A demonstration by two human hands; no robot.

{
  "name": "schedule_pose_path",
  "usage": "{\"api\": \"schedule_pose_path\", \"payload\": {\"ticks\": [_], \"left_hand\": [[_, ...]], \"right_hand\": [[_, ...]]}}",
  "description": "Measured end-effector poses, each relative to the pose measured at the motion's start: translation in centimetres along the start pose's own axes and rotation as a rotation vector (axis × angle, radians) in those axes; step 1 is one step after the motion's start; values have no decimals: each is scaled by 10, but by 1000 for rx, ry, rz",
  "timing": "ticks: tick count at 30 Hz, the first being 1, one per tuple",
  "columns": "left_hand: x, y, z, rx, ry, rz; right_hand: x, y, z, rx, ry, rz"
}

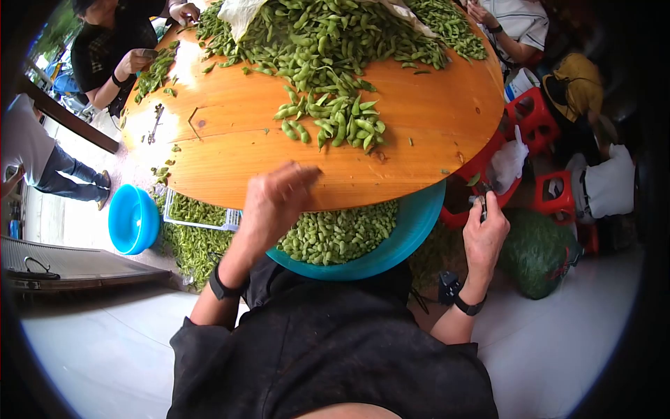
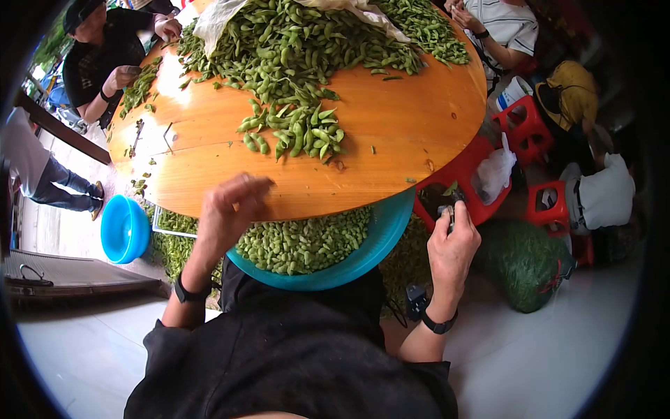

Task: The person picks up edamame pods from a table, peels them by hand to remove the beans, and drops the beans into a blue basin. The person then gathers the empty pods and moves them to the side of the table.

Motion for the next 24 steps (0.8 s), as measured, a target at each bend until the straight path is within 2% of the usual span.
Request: {"api": "schedule_pose_path", "payload": {"ticks": [1, 3, 6, 9, 13, 16, 18, 19, 21, 22, 24], "left_hand": [[-12, -2, 12, -162, 99, -37], [-29, -13, 18, -405, 103, -108], [-49, -16, 12, -586, 32, -77], [-56, -27, 3, -687, -52, -43], [-51, -30, 6, -595, -8, -129], [-44, -21, 9, -457, 71, -207], [-43, -26, 18, -94, 147, -45], [-40, -22, 18, -91, 144, -46], [-29, -40, 5, 202, 45, 232], [-23, -26, -8, 588, 18, 260], [-9, -19, -29, 798, -54, 346]], "right_hand": [[4, 0, 0, -13, -8, 11], [7, -1, -3, -27, -13, 18], [14, -15, -15, -85, -33, 64], [14, -28, -23, -129, -82, 89], [18, -49, -32, -197, -149, 123], [26, -70, -42, -326, -207, 176], [31, -85, -49, -397, -268, 183], [31, -93, -53, -418, -283, 226], [31, -105, -59, -546, -318, 152], [30, -115, -56, -586, -305, 190], [32, -120, -67, -690, -418, 116]]}}
Point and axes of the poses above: each hand's wrist, its own x-axis away from the middle knuckle, its own z-axis out of the back of the hand, y = z × x, the point moved 10 cm from there along -x, towards the middle knuckle, and after that the axes turned 3 degrees about -z, right-handed, at the moved point
